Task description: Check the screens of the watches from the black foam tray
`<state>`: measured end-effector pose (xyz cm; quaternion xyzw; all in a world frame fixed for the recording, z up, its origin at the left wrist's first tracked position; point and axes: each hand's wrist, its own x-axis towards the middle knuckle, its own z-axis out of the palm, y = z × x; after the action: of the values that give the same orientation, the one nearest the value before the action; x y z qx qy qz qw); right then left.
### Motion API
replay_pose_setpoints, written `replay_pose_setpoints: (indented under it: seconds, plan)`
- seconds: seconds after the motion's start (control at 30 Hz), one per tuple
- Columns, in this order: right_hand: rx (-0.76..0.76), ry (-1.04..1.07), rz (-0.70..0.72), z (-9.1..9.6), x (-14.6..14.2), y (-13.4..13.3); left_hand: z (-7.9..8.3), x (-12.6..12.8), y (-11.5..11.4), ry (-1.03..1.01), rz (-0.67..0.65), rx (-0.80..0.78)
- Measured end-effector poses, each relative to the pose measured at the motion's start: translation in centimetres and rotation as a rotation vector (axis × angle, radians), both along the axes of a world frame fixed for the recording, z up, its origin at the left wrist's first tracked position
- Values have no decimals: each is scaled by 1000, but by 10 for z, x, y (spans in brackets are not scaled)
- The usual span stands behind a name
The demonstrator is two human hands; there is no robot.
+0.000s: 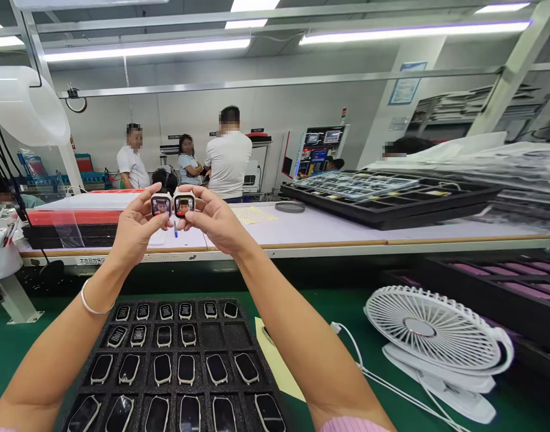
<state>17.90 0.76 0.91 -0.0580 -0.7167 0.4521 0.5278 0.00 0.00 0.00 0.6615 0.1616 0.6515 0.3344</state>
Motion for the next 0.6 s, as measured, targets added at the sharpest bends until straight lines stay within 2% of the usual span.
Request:
replay_pose_setpoints:
  seconds: [0.1,0.27,0.37,0.5,0.6]
  plan:
    - [-77,-23,18,-33,0,-6,-33,-2,-10,-2,-5,-108]
    - [-265,-59,48,-107,-1,-18,-98,-9,-33,42,-11,-358]
    - [-397,-57,70,-145,-3,-24,-130,-13,-43,49,-35,-489]
    - [-557,-28,112,-182,-7,-28,-160,-18,-49,56,-35,-625]
    - [-634,-14,122,-197,-10,-30,-174,-19,-50,72,3,-669]
